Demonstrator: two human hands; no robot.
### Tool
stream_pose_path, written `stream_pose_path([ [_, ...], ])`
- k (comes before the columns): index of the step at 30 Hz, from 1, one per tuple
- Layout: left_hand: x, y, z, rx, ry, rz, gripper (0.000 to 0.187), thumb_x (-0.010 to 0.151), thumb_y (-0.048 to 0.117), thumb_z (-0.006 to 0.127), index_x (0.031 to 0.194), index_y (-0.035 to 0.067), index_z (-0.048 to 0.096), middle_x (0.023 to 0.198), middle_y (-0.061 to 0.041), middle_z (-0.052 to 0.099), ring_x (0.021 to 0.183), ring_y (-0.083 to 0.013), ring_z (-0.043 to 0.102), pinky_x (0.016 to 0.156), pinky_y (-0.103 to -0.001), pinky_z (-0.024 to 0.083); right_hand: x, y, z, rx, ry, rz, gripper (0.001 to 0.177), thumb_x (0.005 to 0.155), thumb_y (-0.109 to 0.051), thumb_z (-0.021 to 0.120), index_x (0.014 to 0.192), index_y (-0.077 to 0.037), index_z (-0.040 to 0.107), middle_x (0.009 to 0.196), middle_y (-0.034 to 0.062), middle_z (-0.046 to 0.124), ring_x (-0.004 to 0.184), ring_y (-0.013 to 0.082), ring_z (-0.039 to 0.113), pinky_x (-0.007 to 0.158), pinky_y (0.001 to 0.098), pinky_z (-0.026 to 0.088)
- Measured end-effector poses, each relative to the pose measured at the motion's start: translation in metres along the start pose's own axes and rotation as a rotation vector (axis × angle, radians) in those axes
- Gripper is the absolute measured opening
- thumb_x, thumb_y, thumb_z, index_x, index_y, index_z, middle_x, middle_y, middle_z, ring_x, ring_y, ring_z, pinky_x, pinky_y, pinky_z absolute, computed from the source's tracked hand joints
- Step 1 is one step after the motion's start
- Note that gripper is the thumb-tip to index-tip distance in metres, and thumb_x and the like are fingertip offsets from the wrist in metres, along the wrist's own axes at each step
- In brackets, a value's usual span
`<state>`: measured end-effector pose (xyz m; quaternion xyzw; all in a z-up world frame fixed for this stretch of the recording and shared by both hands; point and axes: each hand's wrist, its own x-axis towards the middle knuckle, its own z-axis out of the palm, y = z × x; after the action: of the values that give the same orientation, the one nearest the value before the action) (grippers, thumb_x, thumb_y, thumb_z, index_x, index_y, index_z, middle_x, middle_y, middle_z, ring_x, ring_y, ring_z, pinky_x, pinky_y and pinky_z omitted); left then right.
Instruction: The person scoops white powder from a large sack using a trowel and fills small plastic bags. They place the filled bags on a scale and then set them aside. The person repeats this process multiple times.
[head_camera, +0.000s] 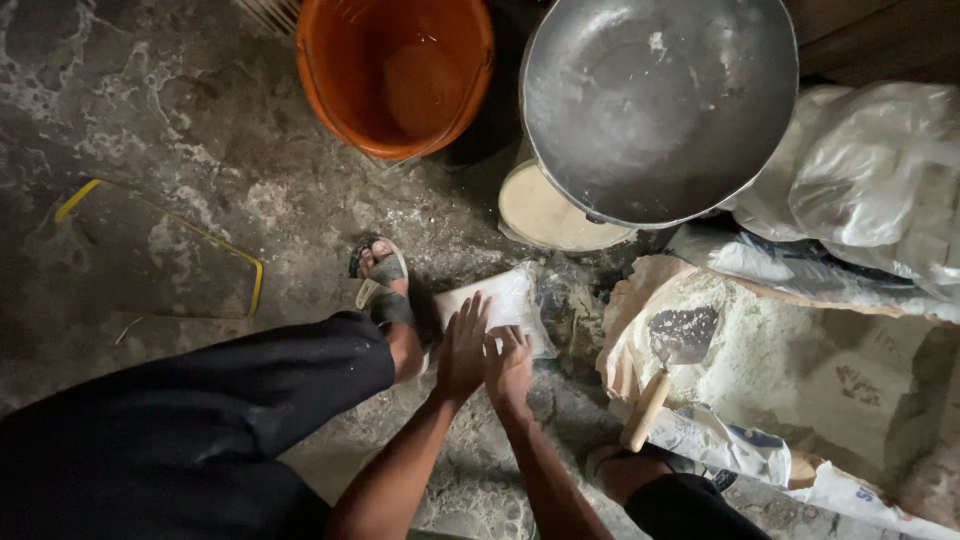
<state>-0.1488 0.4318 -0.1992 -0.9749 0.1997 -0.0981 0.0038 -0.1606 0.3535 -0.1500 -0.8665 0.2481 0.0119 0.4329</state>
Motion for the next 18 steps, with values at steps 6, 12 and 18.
stream_pose_path([
  [6,0.003,-0.013,0.036,0.043,-0.16,0.123,0.068,0.078,0.065,0.02,0.141,0.04,0.017,0.148,0.0,0.024,0.137,-0.0197,0.022,0.109,-0.041,0.003,-0.007,0.001,0.0,0.103,-0.202,0.301,0.014,0.082,-0.029,0.056,0.073,-0.019,0.06,0.065,0.0081,0.053,0.071,0.0278,0.058,0.072,0.0379,0.048],
  [12,0.017,-0.021,0.022,-0.415,-0.195,0.09,0.069,0.07,0.038,0.063,0.135,0.031,0.039,0.139,-0.013,0.037,0.127,-0.032,0.038,0.096,-0.044,0.036,-0.004,-0.005,-0.015,0.084,-0.114,0.165,0.021,0.084,-0.022,0.052,0.063,-0.018,0.052,0.054,0.0106,0.046,0.06,0.0322,0.054,0.076,0.0345,0.047],
  [18,0.014,-0.021,0.035,-0.487,-0.039,0.154,0.079,0.057,0.042,0.071,0.13,0.024,0.047,0.134,-0.019,0.044,0.12,-0.035,0.045,0.096,-0.047,0.036,-0.003,-0.015,-0.037,0.128,-0.231,0.344,0.014,0.08,-0.026,0.054,0.074,-0.015,0.06,0.059,0.0143,0.051,0.064,0.0343,0.056,0.069,0.0435,0.045],
])
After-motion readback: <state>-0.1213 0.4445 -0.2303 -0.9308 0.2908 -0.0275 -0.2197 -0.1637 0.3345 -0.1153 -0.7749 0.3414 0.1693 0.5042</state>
